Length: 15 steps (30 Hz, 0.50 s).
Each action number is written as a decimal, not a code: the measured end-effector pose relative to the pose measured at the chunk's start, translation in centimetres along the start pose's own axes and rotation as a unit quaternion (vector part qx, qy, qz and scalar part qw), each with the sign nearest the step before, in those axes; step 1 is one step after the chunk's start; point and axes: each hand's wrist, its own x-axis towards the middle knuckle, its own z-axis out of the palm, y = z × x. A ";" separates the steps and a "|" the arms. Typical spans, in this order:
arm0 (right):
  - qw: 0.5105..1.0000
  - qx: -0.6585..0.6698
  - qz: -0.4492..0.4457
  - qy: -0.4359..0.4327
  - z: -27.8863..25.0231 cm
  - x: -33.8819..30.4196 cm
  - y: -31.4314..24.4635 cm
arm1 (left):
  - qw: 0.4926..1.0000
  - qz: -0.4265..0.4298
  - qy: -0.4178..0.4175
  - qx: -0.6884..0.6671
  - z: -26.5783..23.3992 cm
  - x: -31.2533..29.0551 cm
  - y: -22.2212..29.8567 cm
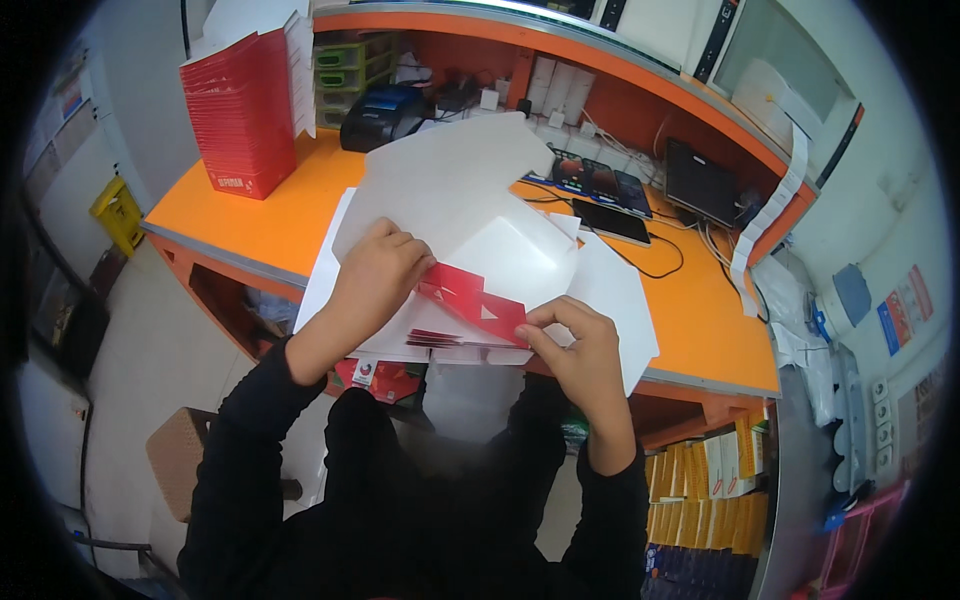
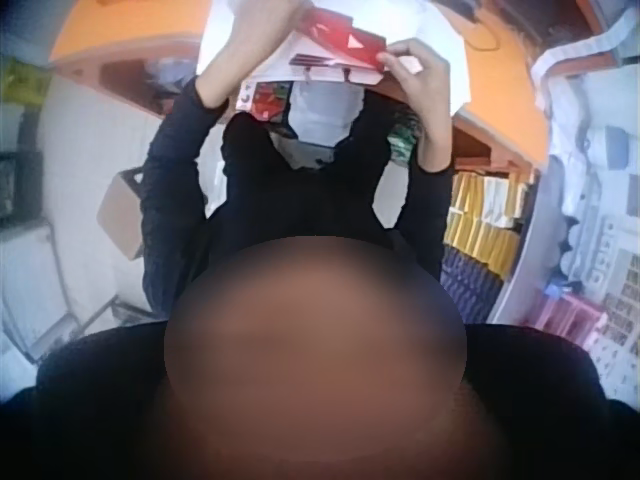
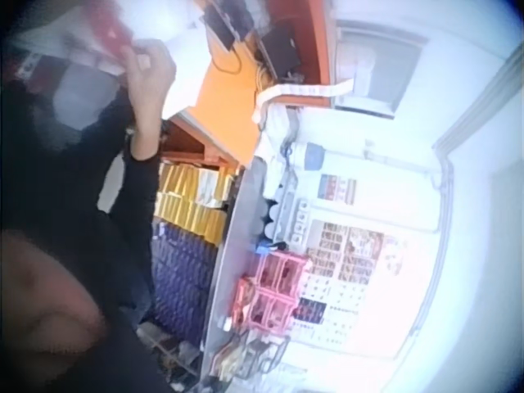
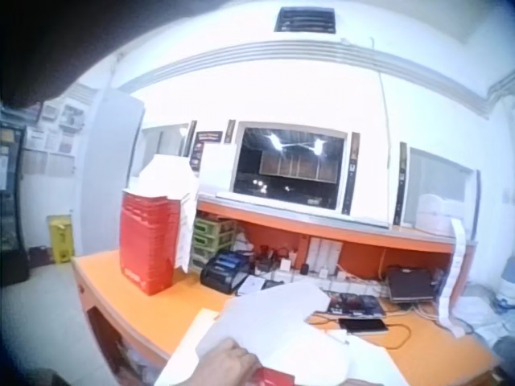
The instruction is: The person assembles red and white cardboard boxes by folding the flat pieces into shape and tucking the flaps. They work at an orange counter, stacking the completed boxes to the side.
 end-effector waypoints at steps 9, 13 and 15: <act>0.970 -0.135 -0.136 0.148 1.2 1.3 -0.9 | 0.998 0.003 -0.011 -0.064 0.6 0.9 2.9; 0.983 -0.118 -0.130 0.062 2.2 2.8 -0.1 | 0.996 0.016 -0.009 -0.085 0.8 0.6 3.4; 0.989 -0.119 -0.084 -0.005 1.6 3.5 0.0 | 0.995 0.017 -0.038 -0.091 0.7 0.6 3.3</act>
